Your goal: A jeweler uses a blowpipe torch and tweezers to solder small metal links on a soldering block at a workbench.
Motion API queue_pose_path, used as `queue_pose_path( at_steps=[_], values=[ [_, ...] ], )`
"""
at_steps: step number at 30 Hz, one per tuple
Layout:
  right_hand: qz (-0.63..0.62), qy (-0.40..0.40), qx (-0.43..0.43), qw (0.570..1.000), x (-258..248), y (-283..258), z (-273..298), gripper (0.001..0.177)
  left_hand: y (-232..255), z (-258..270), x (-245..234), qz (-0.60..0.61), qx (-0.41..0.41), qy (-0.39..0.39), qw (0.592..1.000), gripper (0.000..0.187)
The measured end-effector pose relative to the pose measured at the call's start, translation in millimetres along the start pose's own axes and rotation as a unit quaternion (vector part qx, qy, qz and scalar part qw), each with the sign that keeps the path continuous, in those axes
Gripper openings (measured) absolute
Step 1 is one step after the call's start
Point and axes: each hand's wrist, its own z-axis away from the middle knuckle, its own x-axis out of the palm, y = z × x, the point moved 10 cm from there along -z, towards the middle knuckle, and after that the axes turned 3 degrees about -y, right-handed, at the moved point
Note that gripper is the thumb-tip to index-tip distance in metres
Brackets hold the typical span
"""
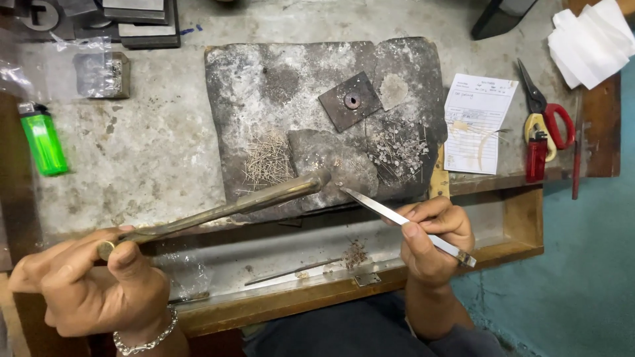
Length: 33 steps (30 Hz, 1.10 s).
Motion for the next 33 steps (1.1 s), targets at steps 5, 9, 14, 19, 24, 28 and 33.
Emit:
queue_pose_path(
  at_steps=[5,9,14,19,24,28,33],
  values=[
    [-0.006,0.031,-0.025,0.999,-20.2,1.1,-2.8,0.017,4.4,-3.4,0.9,0.003,0.005,-0.003,1.000,0.039],
    [0.009,0.095,-0.002,0.995,-45.9,6.8,-6.7,0.016,13.4,-6.0,4.6,-0.015,-0.030,-0.012,0.999,0.048],
    [0.088,0.127,-0.037,0.987,-41.4,-2.9,-4.4,0.018,14.8,-3.8,5.7,-0.060,-0.091,-0.075,0.991,0.050],
    [0.117,0.135,-0.054,0.982,-41.9,-10.6,-3.1,0.019,11.9,-1.2,6.3,-0.087,-0.128,-0.129,0.980,0.050],
    [0.135,0.126,-0.073,0.980,-41.1,-13.0,-2.1,0.020,1.5,-9.6,14.9,-0.098,-0.182,-0.217,0.954,0.062],
    [0.131,0.125,-0.067,0.981,-37.7,-11.3,-4.2,0.019,2.3,-10.3,19.9,-0.089,-0.181,-0.206,0.958,0.063],
    [0.152,0.123,-0.046,0.980,-36.0,-9.2,-4.6,0.019,6.6,0.5,10.0,-0.056,-0.078,-0.114,0.989,0.051]
  ],
)
